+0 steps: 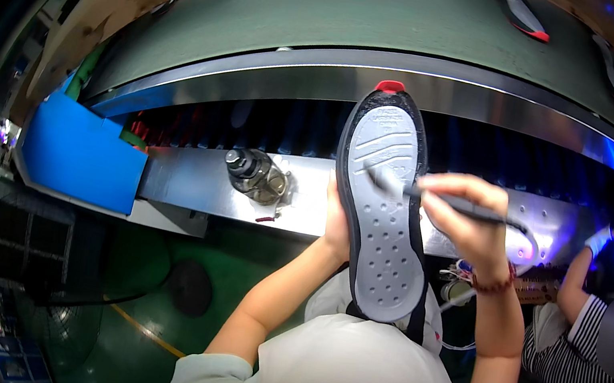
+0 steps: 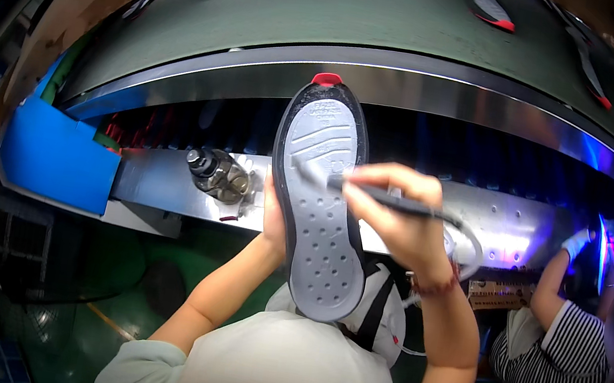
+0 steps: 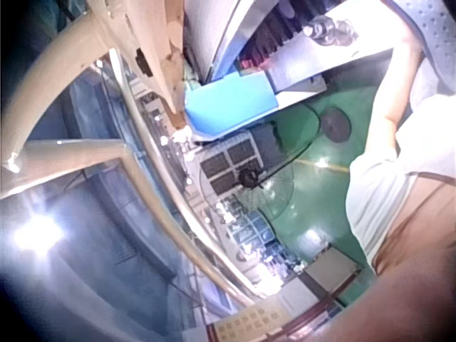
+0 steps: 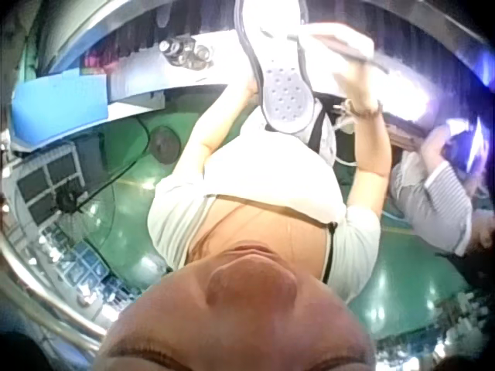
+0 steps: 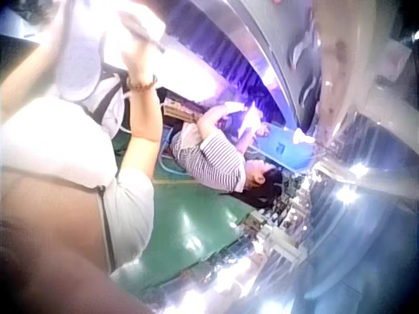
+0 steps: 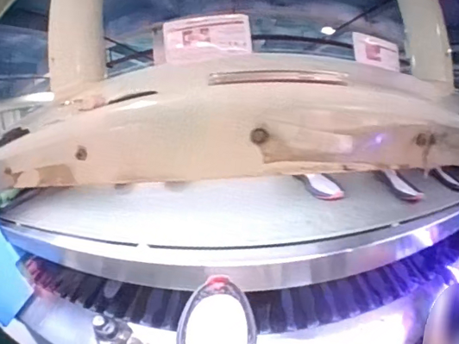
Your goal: The person applies glue to the soles of several slippers using a brush. They pick up each slipper from a conveyor belt, apply glue to the sole, and place it back on the belt. The process is repeated for multiple slippers.
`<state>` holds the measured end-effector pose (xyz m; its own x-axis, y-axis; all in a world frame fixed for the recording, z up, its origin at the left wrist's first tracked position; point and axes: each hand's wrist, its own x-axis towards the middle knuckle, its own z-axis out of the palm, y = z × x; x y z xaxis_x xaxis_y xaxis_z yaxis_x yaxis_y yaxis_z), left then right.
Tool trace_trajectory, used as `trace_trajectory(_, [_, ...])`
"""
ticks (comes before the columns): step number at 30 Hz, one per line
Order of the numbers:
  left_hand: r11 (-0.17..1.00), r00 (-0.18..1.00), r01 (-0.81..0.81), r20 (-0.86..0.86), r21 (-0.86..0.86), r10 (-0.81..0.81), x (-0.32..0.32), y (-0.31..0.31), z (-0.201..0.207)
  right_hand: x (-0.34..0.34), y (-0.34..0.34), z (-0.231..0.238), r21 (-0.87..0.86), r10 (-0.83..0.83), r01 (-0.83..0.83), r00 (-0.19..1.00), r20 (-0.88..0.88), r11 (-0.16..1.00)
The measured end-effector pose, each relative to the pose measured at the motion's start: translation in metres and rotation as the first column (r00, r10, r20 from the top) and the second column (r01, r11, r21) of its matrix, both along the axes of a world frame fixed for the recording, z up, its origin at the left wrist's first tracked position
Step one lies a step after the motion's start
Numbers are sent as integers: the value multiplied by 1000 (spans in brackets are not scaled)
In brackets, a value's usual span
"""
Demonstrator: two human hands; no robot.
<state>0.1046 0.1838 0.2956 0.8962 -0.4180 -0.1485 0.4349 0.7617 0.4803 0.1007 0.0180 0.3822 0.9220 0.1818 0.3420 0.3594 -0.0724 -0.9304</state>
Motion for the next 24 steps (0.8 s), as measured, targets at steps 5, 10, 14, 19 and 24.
trace_trajectory(5, [989, 1000, -15, 23, -149, 18, -7, -11, 23, -3, 0, -8, -54, 259, -260, 965, -31, 964])
trace_trajectory(10, [997, 985, -76, 157, 20, 72, 3, -3, 23, -11, -9, 1, 74, 214, -203, 948, -236, 976])
trace_trajectory(14, [973, 920, 24, 385, -231, 69, 13, 2, 13, -17, -5, -12, -41, 353, -351, 934, 56, 935])
trace_trajectory(19, [960, 941, -204, 231, -194, 247, 15, 4, 28, -21, -17, -11, 46, 305, -307, 952, 33, 951])
trace_trajectory(24, [945, 912, -87, 357, -316, 203, 19, 16, 28, -38, -18, -4, -215, 409, -372, 898, 163, 903])
